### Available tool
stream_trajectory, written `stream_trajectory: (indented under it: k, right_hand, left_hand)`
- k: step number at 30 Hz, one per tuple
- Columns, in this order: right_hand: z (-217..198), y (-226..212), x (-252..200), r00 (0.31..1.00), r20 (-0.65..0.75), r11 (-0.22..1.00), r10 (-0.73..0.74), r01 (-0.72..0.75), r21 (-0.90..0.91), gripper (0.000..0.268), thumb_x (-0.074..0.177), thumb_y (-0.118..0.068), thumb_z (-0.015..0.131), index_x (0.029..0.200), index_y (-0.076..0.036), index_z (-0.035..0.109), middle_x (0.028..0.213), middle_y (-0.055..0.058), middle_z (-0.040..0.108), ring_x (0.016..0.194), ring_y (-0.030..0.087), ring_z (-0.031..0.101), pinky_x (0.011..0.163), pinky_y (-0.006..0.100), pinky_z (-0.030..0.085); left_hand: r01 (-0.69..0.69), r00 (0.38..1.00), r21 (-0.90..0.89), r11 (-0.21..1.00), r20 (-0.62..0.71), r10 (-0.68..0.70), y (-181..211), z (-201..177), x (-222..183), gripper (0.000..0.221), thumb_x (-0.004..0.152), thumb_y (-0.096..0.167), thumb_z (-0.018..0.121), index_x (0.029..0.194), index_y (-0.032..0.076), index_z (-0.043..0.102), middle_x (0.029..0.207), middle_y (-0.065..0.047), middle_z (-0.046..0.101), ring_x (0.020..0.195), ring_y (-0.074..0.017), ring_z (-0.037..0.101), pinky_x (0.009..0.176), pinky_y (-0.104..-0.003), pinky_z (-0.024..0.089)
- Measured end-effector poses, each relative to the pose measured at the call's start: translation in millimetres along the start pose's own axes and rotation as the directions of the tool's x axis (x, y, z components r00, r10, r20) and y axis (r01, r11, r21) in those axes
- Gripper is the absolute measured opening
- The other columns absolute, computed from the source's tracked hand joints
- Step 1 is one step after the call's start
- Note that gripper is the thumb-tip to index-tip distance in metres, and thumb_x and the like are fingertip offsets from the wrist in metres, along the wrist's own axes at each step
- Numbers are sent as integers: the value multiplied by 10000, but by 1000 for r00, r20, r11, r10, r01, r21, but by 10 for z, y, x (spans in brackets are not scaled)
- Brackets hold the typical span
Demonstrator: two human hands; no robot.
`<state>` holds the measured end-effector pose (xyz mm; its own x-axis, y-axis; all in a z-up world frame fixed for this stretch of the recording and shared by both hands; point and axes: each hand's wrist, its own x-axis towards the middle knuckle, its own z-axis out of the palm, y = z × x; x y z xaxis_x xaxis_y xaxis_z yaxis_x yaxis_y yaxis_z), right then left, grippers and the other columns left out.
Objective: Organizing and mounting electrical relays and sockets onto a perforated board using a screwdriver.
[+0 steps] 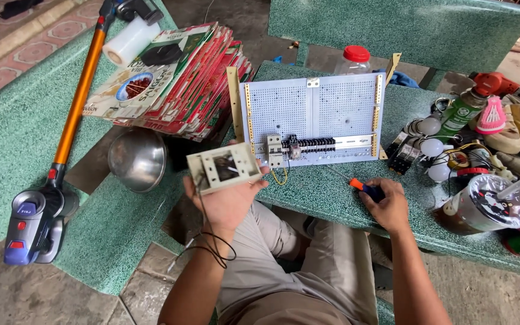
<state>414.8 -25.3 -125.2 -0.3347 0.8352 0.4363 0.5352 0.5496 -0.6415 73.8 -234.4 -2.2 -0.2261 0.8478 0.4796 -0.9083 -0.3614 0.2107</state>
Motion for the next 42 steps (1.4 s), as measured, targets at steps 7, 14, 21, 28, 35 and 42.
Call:
stream_trajectory:
  k: [7, 14, 21, 28, 35, 42]
  right_hand:
    - [35, -596, -151, 932, -339, 989, -132, 146, 17, 99, 986, -143, 772, 902, -155, 721, 1038, 99, 747, 897, 329, 638, 831, 395, 477]
    - [-275, -2209, -695, 953, 142, 735, -268, 107, 670, 474, 1000, -380, 600, 1289, -7, 637, 1013, 106, 765, 951, 225, 727, 868, 388, 565]
    - [-466, -2469, -900, 981, 137, 886, -140, 63, 459, 289, 1026, -220, 564, 1178, -40, 730, 762, 16, 703, 698, 114, 687, 654, 250, 554]
    - [-483, -2394, -878, 980, 58, 852, -190, 135, 506, 289, 975, -132, 668, 1251, -54, 699, 937, 43, 806, 845, 123, 772, 817, 271, 648]
    - [-424, -2487, -864, 963, 60, 813, -263, 187, 552, 272, 1009, -140, 625, 1249, -38, 703, 898, 70, 772, 820, 164, 743, 785, 277, 596]
    - [-180, -2232, -791, 960, 1, 828, -282, 242, 506, 245, 1001, -92, 650, 1228, -92, 744, 888, 41, 709, 740, 137, 635, 660, 240, 498]
  left_hand:
    - [40, 999, 195, 980, 19, -44, -370, -319, -38, 1196, 633, 714, 801, 1583, 176, 312, 1401, -303, 541, 1251, -479, 538, 879, -531, 530]
    - [-28, 1000, 782, 622, 20, 20, -644, -16, -134, 1287, 582, 475, 937, 1582, 142, 197, 1414, -234, 476, 1254, -342, 529, 1007, -468, 489]
    - [-111, 984, 987, 116, 92, 152, -768, 11, -339, 1182, 548, 664, 821, 1455, 83, 334, 1436, -172, 426, 1269, -295, 547, 1047, -423, 497]
    - [-230, 917, 967, -109, 253, 309, -787, -39, -302, 603, 677, 215, 917, 1109, 78, 519, 1232, -161, 530, 1169, -287, 558, 888, -351, 519]
    - [-52, 927, 919, 390, -101, 361, -977, -598, -518, 552, 798, 245, 828, 1223, 34, 547, 1213, -180, 668, 1194, -270, 641, 984, -375, 541]
    - [286, 823, 271, 919, -561, -91, -1093, -314, -540, 510, 966, 420, 533, 1360, 101, 583, 1267, -161, 676, 1103, -321, 646, 910, -476, 523]
